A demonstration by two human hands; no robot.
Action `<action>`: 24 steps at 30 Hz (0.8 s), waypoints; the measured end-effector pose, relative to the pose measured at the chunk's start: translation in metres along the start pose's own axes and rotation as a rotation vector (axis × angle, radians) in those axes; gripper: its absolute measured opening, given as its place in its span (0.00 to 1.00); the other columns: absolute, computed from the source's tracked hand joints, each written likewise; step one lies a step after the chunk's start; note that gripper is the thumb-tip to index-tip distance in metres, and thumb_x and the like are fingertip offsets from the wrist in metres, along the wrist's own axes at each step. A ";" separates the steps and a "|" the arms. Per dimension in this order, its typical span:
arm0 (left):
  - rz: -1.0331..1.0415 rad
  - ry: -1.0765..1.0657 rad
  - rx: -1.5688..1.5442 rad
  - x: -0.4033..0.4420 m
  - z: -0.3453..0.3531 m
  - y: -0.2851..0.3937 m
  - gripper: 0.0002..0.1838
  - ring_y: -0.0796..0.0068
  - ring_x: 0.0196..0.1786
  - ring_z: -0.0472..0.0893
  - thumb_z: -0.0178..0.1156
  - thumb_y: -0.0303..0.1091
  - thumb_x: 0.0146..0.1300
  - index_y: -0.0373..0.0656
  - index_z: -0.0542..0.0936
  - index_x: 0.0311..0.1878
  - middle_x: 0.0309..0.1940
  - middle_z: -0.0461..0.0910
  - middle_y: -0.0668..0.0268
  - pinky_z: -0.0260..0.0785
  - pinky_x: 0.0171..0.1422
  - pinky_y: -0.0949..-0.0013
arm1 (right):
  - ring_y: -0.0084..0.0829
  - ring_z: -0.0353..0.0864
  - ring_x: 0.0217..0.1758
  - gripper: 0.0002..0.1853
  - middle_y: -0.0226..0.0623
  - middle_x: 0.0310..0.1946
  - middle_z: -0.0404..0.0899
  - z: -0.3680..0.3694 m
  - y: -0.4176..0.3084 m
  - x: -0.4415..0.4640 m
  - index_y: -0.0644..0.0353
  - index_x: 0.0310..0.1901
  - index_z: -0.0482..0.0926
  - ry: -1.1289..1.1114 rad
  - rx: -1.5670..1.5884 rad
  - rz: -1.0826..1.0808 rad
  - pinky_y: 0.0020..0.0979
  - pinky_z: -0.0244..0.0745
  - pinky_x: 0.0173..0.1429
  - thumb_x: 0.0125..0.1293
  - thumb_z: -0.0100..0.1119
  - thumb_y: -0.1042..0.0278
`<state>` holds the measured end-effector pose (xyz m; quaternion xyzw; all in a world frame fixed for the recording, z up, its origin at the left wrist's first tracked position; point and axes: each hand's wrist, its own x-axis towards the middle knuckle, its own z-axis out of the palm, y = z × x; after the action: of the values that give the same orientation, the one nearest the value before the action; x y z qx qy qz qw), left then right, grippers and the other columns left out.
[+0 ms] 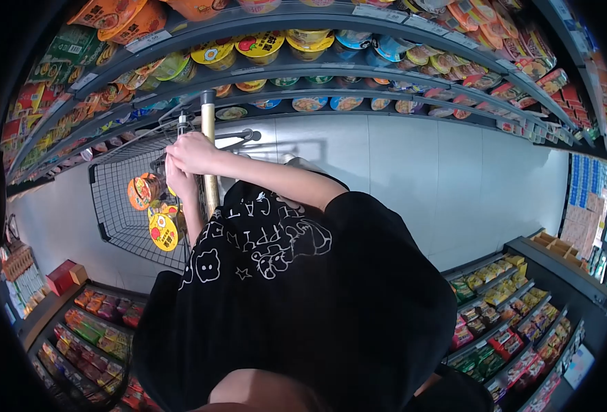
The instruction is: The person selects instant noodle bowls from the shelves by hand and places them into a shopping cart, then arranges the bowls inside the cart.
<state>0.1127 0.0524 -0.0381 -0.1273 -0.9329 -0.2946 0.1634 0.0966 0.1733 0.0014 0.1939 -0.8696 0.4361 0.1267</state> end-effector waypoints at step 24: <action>0.058 -0.046 0.005 -0.025 0.016 0.071 0.12 0.58 0.54 0.67 0.51 0.22 0.46 0.42 0.75 0.36 0.43 0.72 0.62 0.60 0.55 0.61 | 0.33 0.71 0.43 0.12 0.40 0.41 0.70 -0.340 0.095 -0.045 0.66 0.42 0.70 1.319 -0.247 0.008 0.30 0.66 0.46 0.54 0.49 0.78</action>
<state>0.1559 0.1146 -0.0237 -0.1606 -0.9330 -0.2846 0.1508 0.1114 0.5094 0.1162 -0.1323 -0.6542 0.3609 0.6514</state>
